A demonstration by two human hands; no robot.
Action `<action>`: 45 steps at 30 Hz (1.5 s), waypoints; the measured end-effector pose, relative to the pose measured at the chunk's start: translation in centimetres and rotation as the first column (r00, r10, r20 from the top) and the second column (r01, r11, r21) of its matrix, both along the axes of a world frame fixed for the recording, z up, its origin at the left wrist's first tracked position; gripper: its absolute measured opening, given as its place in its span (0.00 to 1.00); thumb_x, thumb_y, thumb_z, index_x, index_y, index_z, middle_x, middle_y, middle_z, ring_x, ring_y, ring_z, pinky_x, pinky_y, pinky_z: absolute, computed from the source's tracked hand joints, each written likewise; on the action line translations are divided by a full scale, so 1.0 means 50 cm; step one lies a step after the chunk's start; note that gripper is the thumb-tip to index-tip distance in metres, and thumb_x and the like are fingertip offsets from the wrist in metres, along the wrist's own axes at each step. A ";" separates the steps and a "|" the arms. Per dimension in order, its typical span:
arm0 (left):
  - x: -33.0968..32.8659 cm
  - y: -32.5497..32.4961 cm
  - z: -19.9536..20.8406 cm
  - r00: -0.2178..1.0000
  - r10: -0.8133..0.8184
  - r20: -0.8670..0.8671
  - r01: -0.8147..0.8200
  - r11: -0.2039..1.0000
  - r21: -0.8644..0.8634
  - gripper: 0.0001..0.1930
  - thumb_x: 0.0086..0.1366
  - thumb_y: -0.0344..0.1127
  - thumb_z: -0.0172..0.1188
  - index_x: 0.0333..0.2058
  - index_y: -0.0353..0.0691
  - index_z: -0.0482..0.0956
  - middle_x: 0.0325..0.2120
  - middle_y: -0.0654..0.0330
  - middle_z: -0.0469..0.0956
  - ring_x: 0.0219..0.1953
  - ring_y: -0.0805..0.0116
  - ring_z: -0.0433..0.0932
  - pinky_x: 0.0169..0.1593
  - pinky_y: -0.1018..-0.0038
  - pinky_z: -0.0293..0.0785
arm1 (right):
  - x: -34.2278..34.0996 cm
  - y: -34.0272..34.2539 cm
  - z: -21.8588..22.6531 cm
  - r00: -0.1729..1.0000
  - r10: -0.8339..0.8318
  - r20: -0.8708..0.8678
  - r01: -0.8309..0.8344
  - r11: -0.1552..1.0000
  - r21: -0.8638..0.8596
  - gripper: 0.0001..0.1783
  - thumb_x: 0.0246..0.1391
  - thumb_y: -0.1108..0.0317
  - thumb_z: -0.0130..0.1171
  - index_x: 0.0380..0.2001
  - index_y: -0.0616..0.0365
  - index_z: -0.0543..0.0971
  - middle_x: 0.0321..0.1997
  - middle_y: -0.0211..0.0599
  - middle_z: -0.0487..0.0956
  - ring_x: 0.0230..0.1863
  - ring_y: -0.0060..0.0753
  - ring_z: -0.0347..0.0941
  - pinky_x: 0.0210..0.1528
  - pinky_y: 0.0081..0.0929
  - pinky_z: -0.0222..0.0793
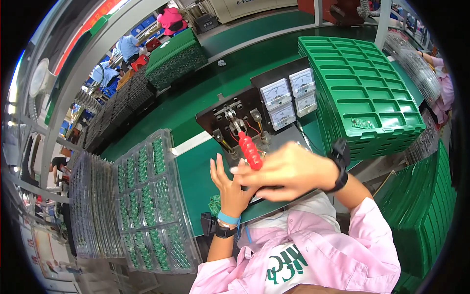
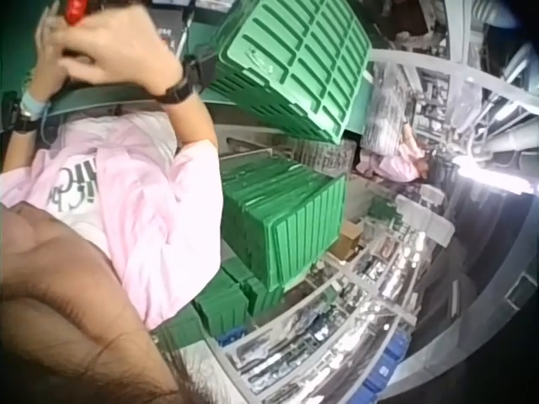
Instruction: The person tests circuit boards by placing them into a testing machine, pressing buttons, and pulling a lever. They then place the tested boards into a green tray and move full trays onto a stack.
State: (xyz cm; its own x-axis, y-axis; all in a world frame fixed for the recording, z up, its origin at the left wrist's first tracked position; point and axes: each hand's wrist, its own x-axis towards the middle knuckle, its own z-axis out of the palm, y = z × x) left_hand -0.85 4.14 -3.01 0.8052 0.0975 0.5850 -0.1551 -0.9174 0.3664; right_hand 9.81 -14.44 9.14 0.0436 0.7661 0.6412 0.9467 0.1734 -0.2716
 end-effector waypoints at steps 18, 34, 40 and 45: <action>-0.146 0.100 -0.002 0.944 0.135 -0.300 -0.158 0.986 -0.050 0.12 0.60 0.25 0.56 0.43 0.35 0.79 0.49 0.50 0.75 0.49 0.49 0.74 0.53 0.61 0.70 | 0.006 0.013 -0.132 0.889 -0.339 0.309 0.429 0.854 -0.296 0.09 0.47 0.71 0.57 0.33 0.61 0.75 0.13 0.34 0.74 0.14 0.33 0.73 0.16 0.32 0.66; -0.074 0.073 0.046 0.968 0.194 -0.161 -0.214 0.970 -0.116 0.09 0.60 0.20 0.54 0.39 0.32 0.79 0.37 0.47 0.80 0.40 0.51 0.80 0.44 0.62 0.75 | -0.009 -0.021 -0.149 0.881 -0.409 0.236 0.401 0.912 0.086 0.07 0.41 0.68 0.59 0.21 0.56 0.71 0.15 0.31 0.70 0.16 0.32 0.72 0.16 0.30 0.66; 0.005 0.003 0.057 0.986 -0.162 0.047 0.161 0.987 0.031 0.12 0.58 0.17 0.52 0.39 0.31 0.80 0.37 0.47 0.81 0.41 0.49 0.81 0.46 0.63 0.76 | 0.045 -0.235 -0.017 0.509 -0.859 0.056 0.772 0.485 0.411 0.06 0.40 0.75 0.61 0.26 0.56 0.77 0.22 0.31 0.72 0.24 0.33 0.72 0.22 0.28 0.67; 0.047 -0.038 0.049 0.983 -0.178 -0.047 0.182 0.979 0.095 0.16 0.58 0.15 0.49 0.42 0.30 0.79 0.41 0.45 0.80 0.45 0.48 0.79 0.49 0.64 0.75 | 0.112 -0.366 -0.051 0.369 -0.927 0.061 0.878 0.369 0.305 0.04 0.44 0.74 0.61 0.27 0.56 0.81 0.27 0.32 0.78 0.32 0.37 0.75 0.36 0.33 0.71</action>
